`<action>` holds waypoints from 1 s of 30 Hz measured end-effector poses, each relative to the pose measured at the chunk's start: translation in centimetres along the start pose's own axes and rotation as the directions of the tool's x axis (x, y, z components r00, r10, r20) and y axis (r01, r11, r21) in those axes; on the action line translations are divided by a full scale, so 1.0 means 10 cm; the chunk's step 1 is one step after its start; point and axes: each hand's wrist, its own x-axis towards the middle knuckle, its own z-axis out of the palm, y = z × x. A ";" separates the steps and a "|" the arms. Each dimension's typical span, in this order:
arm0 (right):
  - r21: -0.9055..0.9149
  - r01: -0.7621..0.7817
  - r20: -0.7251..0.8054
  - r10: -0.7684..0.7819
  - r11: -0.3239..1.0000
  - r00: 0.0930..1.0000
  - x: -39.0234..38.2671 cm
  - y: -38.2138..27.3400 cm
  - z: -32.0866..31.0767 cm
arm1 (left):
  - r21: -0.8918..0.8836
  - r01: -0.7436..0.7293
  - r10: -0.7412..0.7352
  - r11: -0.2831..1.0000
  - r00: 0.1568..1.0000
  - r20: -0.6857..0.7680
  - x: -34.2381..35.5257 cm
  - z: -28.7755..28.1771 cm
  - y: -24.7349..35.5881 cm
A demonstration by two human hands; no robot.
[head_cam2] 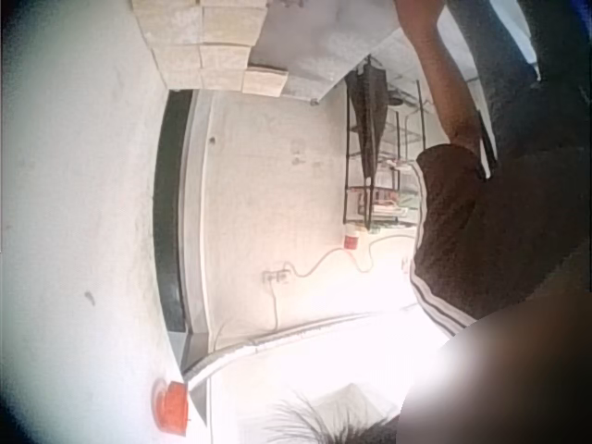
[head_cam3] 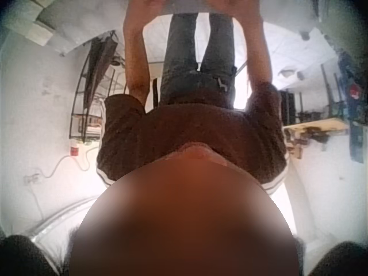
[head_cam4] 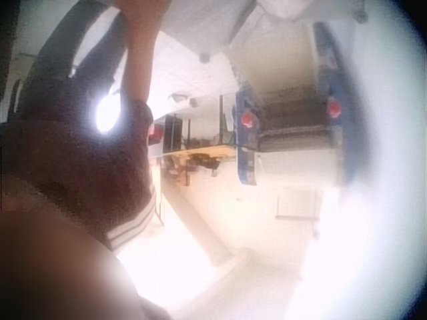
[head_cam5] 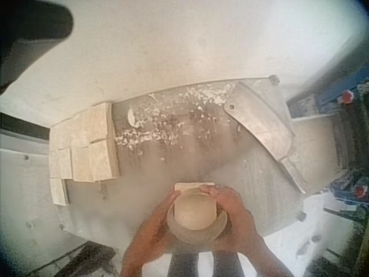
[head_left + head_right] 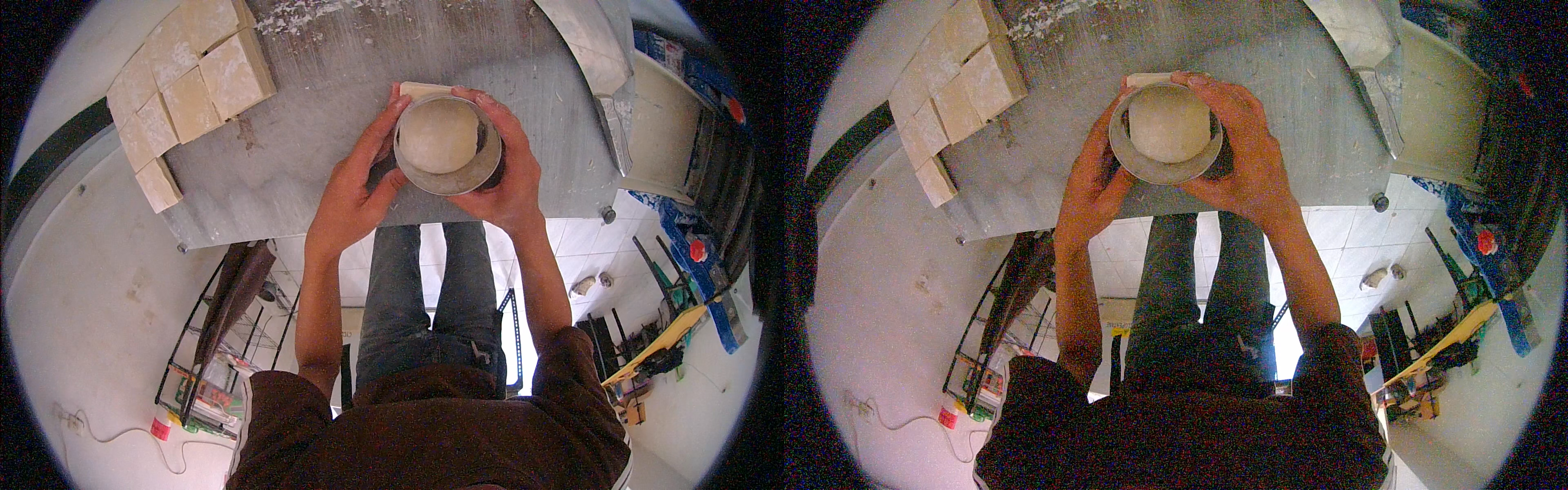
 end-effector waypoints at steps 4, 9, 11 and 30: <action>-0.019 0.023 -0.007 -0.023 1.000 1.000 -0.01 0.02 0.01 | -0.010 -0.013 0.013 1.000 1.000 -0.005 0.01 0.00 0.00; -0.022 0.019 0.026 -0.018 1.000 0.999 0.01 0.01 -0.02 | -0.023 0.017 -0.017 1.000 1.000 0.000 0.01 -0.01 0.00; -0.073 0.041 0.089 -0.035 0.996 0.995 0.02 -0.01 -0.06 | 0.000 0.020 -0.020 1.000 1.000 -0.001 0.00 -0.01 0.01; -0.738 -0.337 -0.333 0.119 0.585 0.935 -0.08 -0.11 -1.06 | -0.011 -0.199 0.199 0.980 0.980 -0.019 0.06 -0.30 0.26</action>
